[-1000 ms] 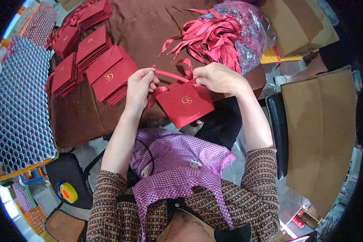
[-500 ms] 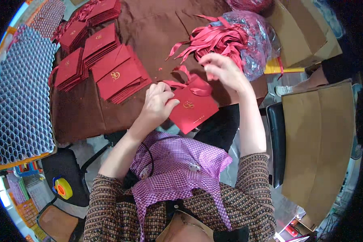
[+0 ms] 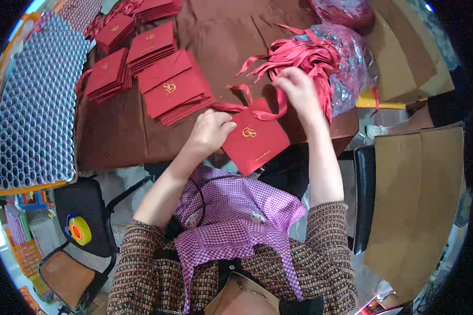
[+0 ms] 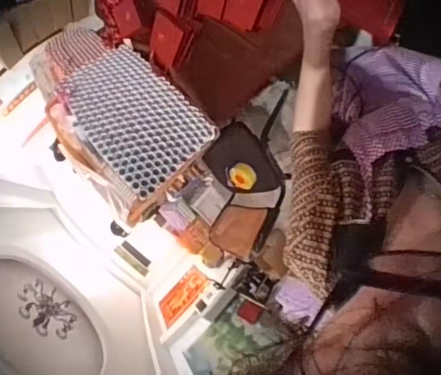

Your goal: The person assembles paper gift bags by folding them and attaching ribbon handles by hand on a table.

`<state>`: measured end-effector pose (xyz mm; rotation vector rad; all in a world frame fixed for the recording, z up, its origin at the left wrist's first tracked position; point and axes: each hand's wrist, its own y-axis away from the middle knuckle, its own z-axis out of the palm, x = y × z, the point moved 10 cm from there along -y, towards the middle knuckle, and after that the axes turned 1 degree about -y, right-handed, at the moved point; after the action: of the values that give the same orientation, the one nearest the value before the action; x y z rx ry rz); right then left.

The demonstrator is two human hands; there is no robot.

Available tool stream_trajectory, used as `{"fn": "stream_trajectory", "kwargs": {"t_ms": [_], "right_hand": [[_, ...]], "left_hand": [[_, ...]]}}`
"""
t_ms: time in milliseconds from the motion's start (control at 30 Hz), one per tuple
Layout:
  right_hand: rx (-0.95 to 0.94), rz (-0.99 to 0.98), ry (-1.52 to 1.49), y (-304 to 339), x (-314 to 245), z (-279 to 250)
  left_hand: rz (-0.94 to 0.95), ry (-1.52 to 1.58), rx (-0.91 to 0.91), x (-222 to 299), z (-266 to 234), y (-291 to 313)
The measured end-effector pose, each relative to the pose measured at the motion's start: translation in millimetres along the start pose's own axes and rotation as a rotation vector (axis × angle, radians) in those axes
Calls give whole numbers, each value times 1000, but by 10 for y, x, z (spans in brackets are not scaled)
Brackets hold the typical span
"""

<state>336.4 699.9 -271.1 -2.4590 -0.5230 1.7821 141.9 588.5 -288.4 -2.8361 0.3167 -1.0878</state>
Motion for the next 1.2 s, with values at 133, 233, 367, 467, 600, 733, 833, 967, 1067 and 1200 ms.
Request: {"fn": "stream_trajectory", "kwargs": {"t_ms": [133,233,367,467,600,733,833,967,1067,1200], "right_hand": [[6,227,-564,393,-382,121],[-107,215,-432,776,-483,403],[-88,-54,93,972,-542,722],[-85,-185,302,1025,-516,845],[-122,-232,514,1046,-515,958],[-102,-216,568,1046,-464,1002],[-98,-204,549,1046,-517,981],[-102,-185,496,1029,-530,952],[-124,-197,528,1032,-538,969],[-107,-274,646,1067,-606,1045]], "left_hand": [[-216,235,-255,-376,243,-6],[-267,430,-333,-395,339,-8],[-272,637,-393,-373,372,26],[-247,681,-415,-328,382,29],[-216,595,-398,-272,316,56],[-186,564,-400,-279,347,65],[-227,598,-428,-289,352,92],[-251,637,-448,-397,416,111],[-224,678,-421,-377,411,78],[-225,697,-418,-387,414,70]]}}
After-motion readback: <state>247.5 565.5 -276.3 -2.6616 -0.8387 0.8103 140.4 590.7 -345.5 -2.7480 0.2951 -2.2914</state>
